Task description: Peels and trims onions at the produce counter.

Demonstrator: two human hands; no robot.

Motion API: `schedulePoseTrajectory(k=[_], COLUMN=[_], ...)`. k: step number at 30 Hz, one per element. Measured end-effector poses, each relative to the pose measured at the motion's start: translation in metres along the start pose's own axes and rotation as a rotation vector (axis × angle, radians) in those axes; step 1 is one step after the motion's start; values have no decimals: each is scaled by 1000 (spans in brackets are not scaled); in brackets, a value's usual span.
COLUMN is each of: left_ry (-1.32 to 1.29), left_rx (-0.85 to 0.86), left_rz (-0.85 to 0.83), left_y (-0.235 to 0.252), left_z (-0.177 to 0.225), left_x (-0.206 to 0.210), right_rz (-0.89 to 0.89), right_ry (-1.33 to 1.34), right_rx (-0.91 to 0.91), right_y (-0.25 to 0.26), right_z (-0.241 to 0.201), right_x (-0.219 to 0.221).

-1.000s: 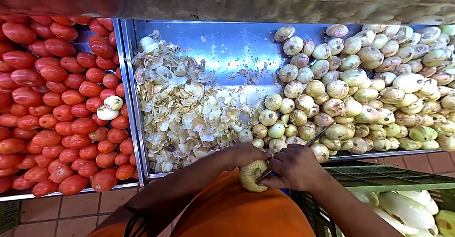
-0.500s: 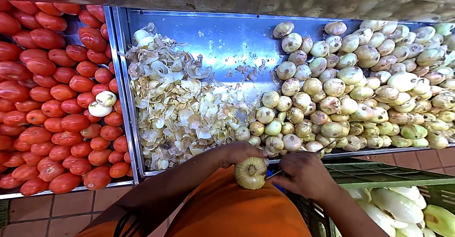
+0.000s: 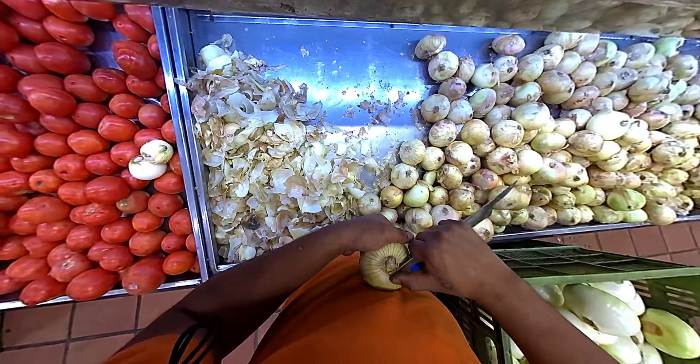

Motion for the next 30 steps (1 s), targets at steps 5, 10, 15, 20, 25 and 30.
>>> schedulePoseTrajectory(k=[5, 10, 15, 20, 25, 30], left_ry=[-64, -65, -38, -63, -63, -53], left_rx=[9, -4, -23, -14, -48, -9], left_rz=[27, -12, -4, 22, -9, 17], left_y=[-9, 1, 3, -3, 4, -2], left_z=[1, -4, -2, -1, -5, 0], left_x=[0, -1, -2, -2, -2, 0], right_rz=[50, 5, 20, 111, 64, 128], right_ry=[-24, -75, -37, -21, -40, -8], right_rx=[45, 107, 49, 67, 110, 12], right_y=[-5, -7, -3, -5, -5, -2], right_z=[4, 9, 1, 1, 7, -2], right_x=[-8, -6, 0, -3, -1, 1])
Point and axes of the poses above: each hand's wrist, its own y-axis towards the middle knuckle, its own x-axis out of the palm, z = x × y, the point moved 6 cm from there along y, towards the middle knuckle
